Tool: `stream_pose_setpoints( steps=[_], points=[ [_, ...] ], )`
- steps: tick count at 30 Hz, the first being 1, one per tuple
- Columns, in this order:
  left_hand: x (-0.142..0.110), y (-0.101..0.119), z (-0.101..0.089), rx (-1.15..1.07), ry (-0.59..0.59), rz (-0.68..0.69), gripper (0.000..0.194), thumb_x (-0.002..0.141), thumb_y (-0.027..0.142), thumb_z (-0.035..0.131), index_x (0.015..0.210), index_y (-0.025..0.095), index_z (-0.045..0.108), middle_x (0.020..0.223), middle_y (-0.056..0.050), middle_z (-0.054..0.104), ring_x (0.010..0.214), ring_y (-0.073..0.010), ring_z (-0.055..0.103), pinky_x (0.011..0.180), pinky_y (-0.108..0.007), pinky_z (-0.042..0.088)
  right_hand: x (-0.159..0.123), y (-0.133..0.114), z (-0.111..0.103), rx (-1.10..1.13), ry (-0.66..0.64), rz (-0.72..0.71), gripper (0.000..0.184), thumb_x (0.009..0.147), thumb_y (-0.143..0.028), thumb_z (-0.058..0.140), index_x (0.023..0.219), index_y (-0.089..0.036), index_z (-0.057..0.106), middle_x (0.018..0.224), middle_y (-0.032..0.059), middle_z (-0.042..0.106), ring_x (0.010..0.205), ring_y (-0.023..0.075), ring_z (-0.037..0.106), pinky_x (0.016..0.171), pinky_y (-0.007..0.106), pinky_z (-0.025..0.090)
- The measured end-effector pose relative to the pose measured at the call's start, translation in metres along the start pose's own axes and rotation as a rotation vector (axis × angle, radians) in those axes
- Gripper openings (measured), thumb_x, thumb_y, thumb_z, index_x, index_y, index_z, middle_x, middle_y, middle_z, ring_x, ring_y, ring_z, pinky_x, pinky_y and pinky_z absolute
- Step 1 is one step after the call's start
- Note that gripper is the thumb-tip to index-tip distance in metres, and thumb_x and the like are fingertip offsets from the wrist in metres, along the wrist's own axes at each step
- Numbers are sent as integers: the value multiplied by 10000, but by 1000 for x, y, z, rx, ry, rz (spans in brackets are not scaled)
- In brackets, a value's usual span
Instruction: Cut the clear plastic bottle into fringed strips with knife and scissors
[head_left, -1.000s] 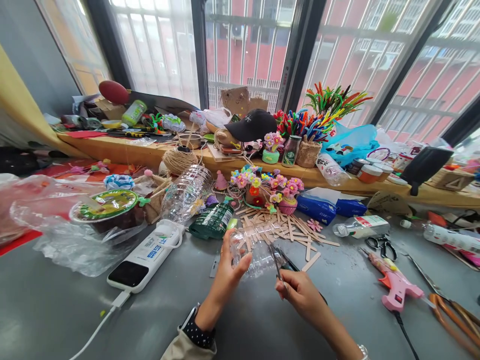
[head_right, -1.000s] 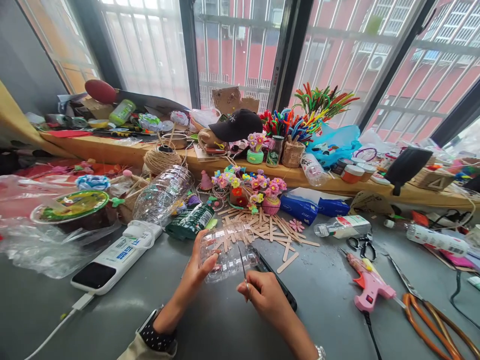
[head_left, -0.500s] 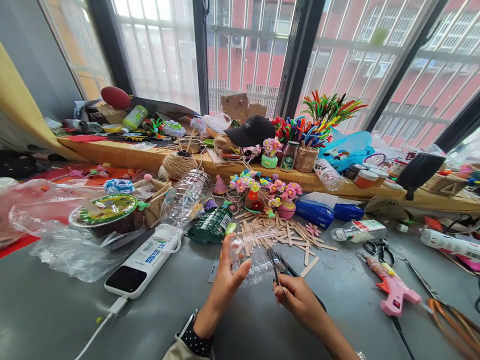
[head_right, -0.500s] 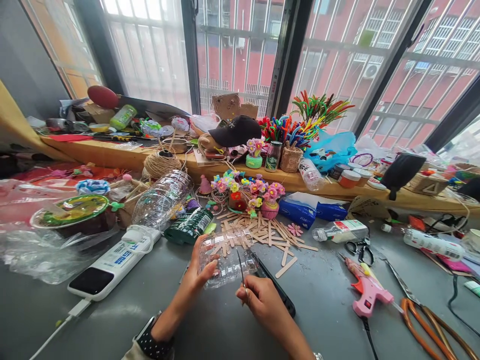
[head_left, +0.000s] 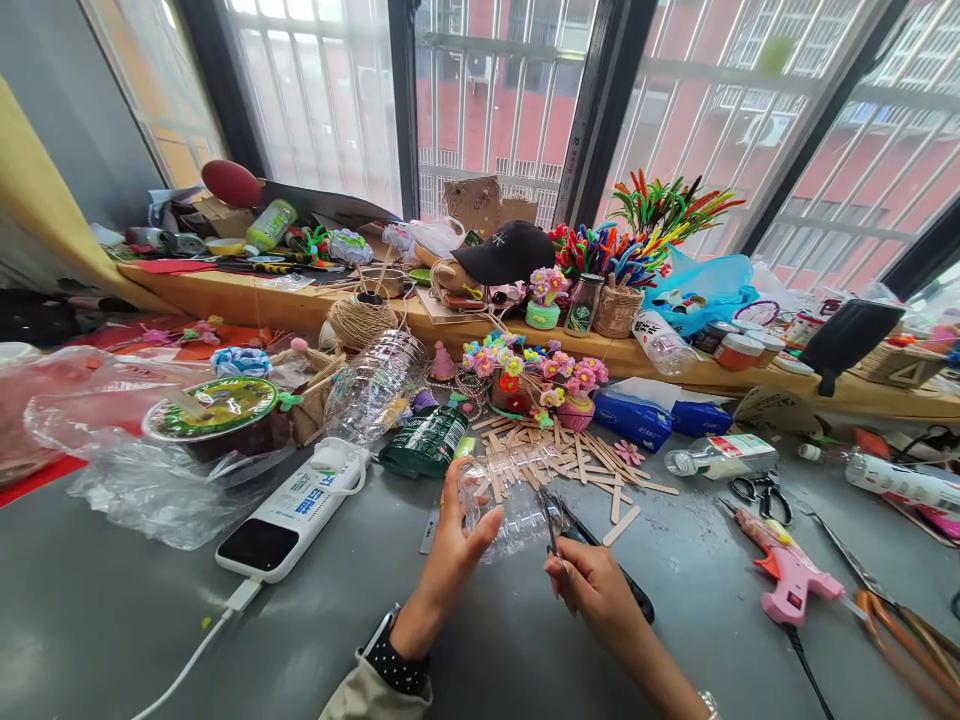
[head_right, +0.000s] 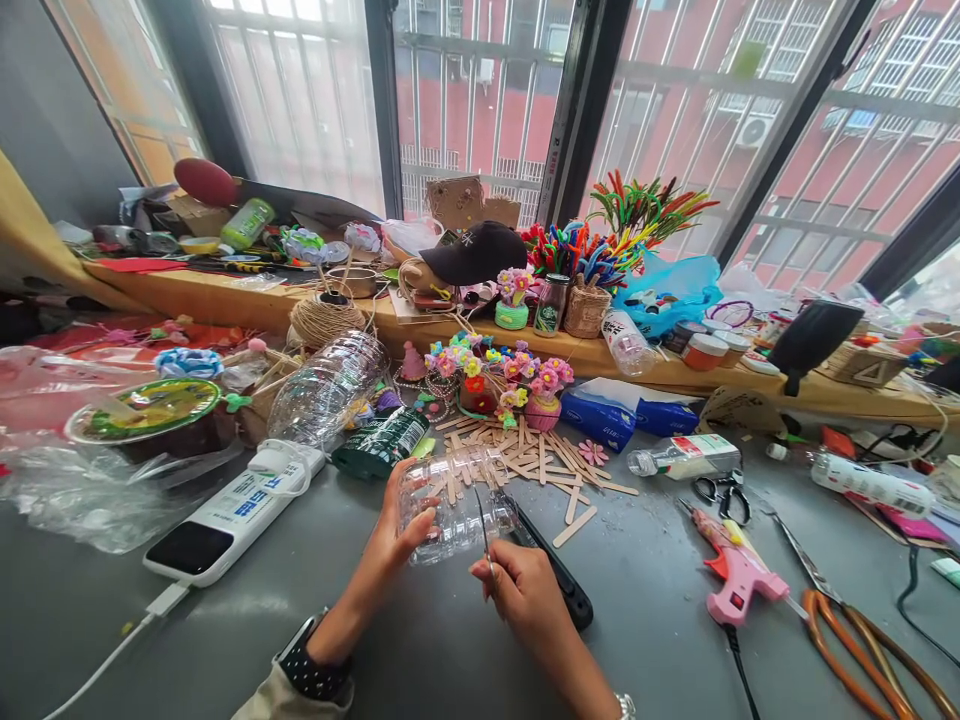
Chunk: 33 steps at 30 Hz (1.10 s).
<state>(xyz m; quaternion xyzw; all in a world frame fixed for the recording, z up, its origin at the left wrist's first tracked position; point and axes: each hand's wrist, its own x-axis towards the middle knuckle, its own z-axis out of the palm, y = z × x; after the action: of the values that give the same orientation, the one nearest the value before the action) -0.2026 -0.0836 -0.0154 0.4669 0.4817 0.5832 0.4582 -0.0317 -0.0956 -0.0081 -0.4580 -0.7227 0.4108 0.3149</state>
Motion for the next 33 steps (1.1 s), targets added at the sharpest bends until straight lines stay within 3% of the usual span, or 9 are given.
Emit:
stream_pose_setpoints(
  steps=[11,17,24,33],
  points=[
    [-2,8,0,-33,-1,22,739,627,469,595,1240,284,227,1219,-92,326,1009,-262,459,769,-372,440,-1,-2,-3,-9,-34,-22,544,738,-700,284,514,-213,378,429,-58,349,392,81,339,420,210,270],
    [0,10,1,-75,-46,95,727,621,477,566,1230,266,230,1175,-75,373,978,-231,459,794,-358,441,-2,-9,-8,-8,-98,-38,550,738,-710,251,551,-211,387,463,-53,376,444,91,357,465,215,299],
    [-2,11,2,-73,-72,72,747,624,448,572,1251,265,210,1090,-71,413,973,-242,454,732,-336,457,-3,-13,-9,20,-118,-29,549,726,-723,247,544,-215,350,476,-48,370,454,95,352,469,218,296],
    [0,6,0,-55,-64,112,753,628,489,569,1247,260,206,1188,-86,342,990,-239,446,755,-341,448,-3,-11,-7,37,-96,-25,548,719,-722,277,539,-214,371,464,-42,393,442,101,388,467,219,306]
  ],
)
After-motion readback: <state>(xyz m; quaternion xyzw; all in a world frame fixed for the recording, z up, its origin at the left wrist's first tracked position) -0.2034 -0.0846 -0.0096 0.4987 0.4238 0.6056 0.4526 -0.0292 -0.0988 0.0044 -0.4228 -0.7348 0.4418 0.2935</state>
